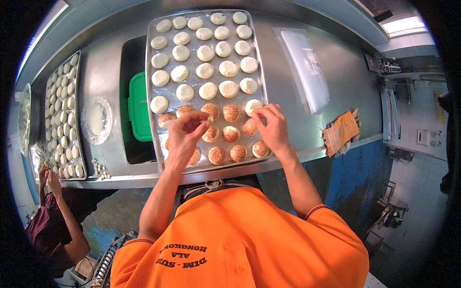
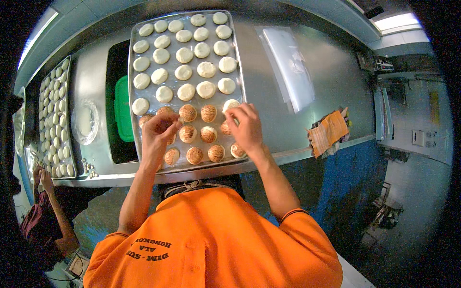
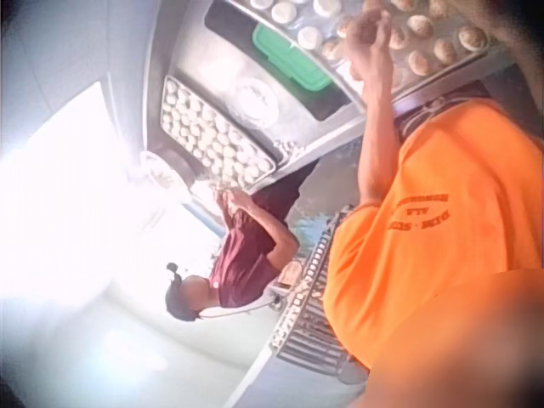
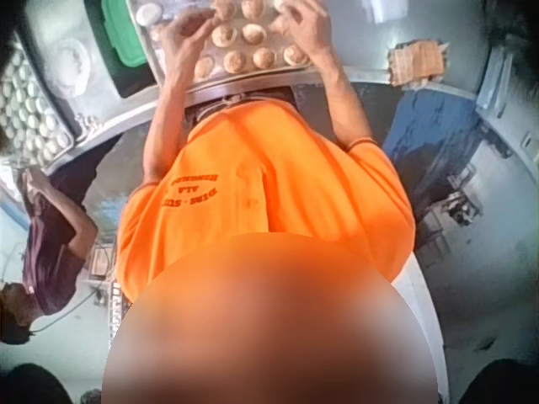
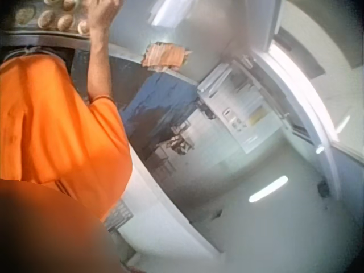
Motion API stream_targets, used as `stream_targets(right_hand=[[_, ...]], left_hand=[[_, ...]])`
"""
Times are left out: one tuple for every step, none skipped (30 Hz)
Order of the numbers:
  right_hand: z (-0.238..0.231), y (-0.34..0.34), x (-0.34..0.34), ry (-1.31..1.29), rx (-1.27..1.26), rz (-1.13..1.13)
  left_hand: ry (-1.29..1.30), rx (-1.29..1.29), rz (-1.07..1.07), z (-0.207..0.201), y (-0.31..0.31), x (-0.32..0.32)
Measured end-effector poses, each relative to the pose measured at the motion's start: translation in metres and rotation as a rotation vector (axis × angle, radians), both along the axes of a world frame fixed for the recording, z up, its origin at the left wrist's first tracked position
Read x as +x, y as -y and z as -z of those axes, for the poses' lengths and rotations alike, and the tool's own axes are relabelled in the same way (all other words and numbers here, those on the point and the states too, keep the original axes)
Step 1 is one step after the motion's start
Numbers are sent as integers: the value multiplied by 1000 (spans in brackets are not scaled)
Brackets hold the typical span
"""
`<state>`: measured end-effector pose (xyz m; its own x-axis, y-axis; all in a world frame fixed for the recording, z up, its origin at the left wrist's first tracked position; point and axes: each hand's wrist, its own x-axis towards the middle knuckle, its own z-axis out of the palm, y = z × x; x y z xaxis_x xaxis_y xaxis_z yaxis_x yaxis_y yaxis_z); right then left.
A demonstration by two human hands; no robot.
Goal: The person retrieves a tray of baked buns from a rack and places it on a stainless steel counter. They then repeatedly pick small white dough pieces, flatten them, and place them on top of the buns to assemble dim sum. Another person works alongside on a separate tray.
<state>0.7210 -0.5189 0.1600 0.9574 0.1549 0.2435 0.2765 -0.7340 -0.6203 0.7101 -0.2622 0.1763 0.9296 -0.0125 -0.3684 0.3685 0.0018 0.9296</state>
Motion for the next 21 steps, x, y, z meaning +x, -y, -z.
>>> stream_targets(right_hand=[[14,9,5,-3,-64,29],[27,15,7,-85,-144,97],[39,20,8,28,-145,54],[50,22,10,68,-165,45],[58,24,12,113,-188,26],[64,24,13,90,-212,25],[67,22,14,72,-237,13],[69,21,14,51,-262,2],[68,19,15,43,-311,-4],[65,17,15,31,-359,-8],[62,15,15,-21,-421,-6],[58,13,14,9,-369,-2],[54,13,12,-1,-331,9],[50,14,11,20,-284,10],[46,15,9,-15,-261,55],[44,17,8,-22,-227,88],[42,20,7,-28,-193,120],[42,22,7,-48,-170,130],[42,25,6,-69,-147,136],[42,27,5,-89,-123,142],[42,28,5,-100,-110,145]], left_hand=[[-2,129,54,3,1,8],[78,177,86,6,3,15],[159,224,119,10,9,23],[221,281,154,14,16,31],[250,296,176,18,23,38],[261,321,200,22,31,45],[272,345,228,26,38,51],[273,354,250,30,46,58],[338,368,268,34,51,65],[377,391,294,37,57,71],[415,415,321,40,63,77],[465,399,328,43,69,82],[485,412,363,46,75,89],[527,414,393,50,83,98],[544,419,429,54,90,105],[605,465,461,58,95,112],[610,507,478,62,101,118],[617,549,490,67,107,123],[621,592,500,71,110,128],[649,618,514,75,111,132],[671,704,565,78,111,136]])
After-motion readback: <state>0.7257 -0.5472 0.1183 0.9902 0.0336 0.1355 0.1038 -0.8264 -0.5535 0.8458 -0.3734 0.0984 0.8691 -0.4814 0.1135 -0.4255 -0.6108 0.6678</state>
